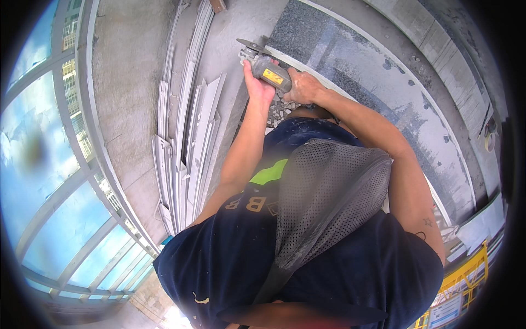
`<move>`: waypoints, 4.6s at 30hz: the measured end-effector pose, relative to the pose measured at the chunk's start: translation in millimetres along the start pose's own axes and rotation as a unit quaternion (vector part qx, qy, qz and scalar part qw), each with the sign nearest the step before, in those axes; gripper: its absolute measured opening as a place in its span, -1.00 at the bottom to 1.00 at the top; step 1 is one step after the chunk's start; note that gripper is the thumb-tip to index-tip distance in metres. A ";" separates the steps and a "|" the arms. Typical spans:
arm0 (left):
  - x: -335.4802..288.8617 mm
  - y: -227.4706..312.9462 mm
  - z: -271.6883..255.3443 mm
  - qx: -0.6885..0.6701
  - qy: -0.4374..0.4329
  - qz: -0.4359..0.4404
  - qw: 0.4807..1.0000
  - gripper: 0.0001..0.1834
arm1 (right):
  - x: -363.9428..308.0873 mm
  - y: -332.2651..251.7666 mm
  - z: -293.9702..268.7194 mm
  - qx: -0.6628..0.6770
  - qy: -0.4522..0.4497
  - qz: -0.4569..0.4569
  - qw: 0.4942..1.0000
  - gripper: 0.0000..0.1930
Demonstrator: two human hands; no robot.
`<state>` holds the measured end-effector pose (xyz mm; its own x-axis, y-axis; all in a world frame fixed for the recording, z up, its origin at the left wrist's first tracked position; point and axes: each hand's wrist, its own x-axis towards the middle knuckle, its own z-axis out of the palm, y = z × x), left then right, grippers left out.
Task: The person measures a long metal profile with a tape measure, marks it with a pencil, and then uses an angle grinder to cut the profile. The cut piece is separated and set aside.
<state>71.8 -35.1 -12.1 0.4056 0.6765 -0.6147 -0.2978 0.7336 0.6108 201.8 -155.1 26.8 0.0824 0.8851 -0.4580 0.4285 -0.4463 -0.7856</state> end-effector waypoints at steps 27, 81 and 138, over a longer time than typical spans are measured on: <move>0.5 -0.8 1.0 0.002 0.016 -0.009 1.000 -0.11 | 10.1 5.5 -0.3 -0.024 0.011 -0.012 1.000 -0.29; -7.5 -3.4 21.0 0.013 0.068 -0.004 0.998 -0.12 | 5.7 -2.5 -19.4 -0.020 -0.051 -0.001 0.998 -0.14; -7.3 0.8 25.0 0.040 0.070 -0.020 0.997 -0.10 | 8.7 -2.2 -13.4 -0.030 -0.022 -0.016 0.999 -0.14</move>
<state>90.2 -41.1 5.4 0.2894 0.6538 -0.6992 -0.2118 0.7560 0.6193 213.6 -144.7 30.1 0.0287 0.8920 -0.4512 0.4836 -0.4074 -0.7747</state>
